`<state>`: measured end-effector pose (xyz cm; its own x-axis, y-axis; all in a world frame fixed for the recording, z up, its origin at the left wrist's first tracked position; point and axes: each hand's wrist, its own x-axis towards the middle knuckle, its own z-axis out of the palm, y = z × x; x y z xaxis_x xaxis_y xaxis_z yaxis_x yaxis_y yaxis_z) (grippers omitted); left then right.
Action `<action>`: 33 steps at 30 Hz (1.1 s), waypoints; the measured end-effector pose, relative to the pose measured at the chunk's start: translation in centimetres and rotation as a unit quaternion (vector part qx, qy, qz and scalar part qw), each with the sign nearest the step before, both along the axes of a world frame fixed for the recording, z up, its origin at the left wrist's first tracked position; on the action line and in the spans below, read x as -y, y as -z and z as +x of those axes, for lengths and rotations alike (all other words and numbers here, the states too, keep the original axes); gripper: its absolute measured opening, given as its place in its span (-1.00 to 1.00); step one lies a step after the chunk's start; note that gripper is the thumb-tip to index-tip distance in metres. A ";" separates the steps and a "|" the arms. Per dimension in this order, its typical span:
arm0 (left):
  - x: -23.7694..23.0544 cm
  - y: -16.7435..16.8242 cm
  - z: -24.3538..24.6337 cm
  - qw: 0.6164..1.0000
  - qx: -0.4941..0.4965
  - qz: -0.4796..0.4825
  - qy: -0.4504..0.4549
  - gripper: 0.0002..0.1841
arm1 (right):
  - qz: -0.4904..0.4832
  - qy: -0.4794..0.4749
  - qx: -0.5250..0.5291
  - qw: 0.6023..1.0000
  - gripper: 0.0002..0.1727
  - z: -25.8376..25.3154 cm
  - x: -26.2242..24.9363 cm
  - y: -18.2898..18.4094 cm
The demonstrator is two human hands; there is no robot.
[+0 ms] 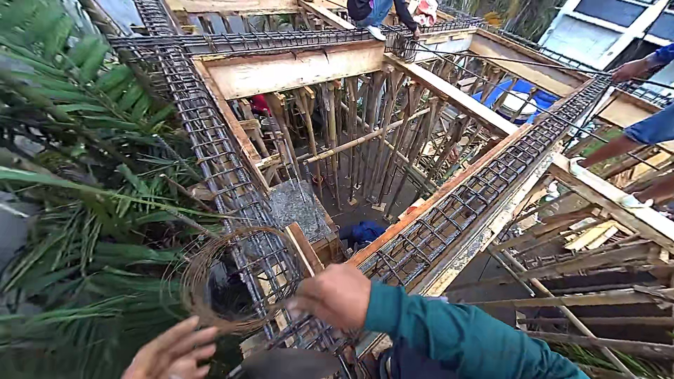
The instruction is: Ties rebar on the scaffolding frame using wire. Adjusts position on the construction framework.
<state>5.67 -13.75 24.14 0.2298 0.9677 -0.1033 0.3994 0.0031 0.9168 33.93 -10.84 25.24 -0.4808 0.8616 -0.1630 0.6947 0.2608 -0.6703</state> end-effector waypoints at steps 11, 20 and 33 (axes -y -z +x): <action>-0.5 0.4 9.7 0.972 0.207 -0.046 -0.100 -0.68 | -0.315 0.071 -0.357 0.877 -0.65 -3.8 2.0 1.6; -1.0 1.9 9.5 0.960 0.230 -0.062 -0.145 -0.44 | -0.268 0.003 -0.186 0.945 -0.67 -4.7 3.1 2.4; -0.6 2.6 8.4 0.948 0.223 -0.177 -0.140 -0.49 | -0.041 0.093 -0.207 0.973 -0.66 -1.9 0.6 2.0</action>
